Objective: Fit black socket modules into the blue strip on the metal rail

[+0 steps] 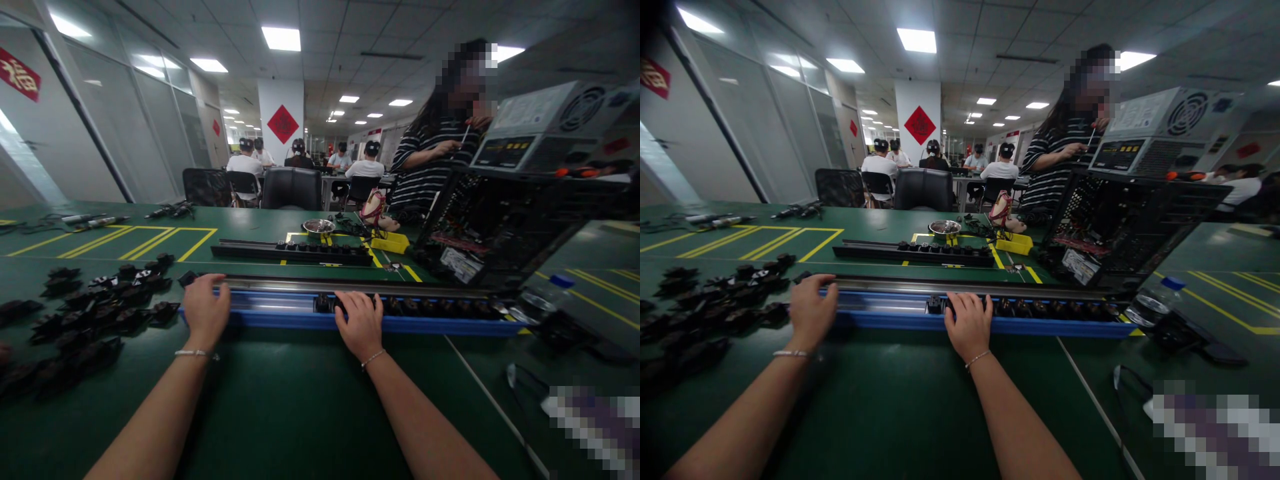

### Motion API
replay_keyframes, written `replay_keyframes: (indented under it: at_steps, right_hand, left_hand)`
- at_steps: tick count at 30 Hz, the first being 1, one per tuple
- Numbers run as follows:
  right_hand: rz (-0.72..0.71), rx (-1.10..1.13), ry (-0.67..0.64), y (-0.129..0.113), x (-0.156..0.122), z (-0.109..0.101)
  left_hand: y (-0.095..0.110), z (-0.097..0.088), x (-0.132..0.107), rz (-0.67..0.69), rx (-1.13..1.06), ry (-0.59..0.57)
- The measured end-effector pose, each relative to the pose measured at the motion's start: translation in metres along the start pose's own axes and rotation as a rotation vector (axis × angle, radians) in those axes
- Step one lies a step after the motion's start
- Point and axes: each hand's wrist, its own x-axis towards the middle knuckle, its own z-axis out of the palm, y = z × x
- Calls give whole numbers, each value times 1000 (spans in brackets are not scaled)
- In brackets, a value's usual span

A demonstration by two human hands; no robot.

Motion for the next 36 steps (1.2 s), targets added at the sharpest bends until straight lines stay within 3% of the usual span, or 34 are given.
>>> replay_keyframes:
  at_steps: [6,10,17,21,36]
  right_hand:
    - [-2,-10,12,-1,0,0]
    - [2,-9,19,-2,1,0]
    - [10,-30,29,-1,1,2]
    - [7,-42,32,-1,1,3]
    - [3,-11,19,-1,1,2]
  left_hand:
    - [78,22,-39,439,-142,-347]
    - [100,34,-53,458,-156,-490]
    - [125,47,-59,424,-133,-481]
    - [131,51,-60,389,-152,-471]
    - [119,48,-54,329,-149,-474]
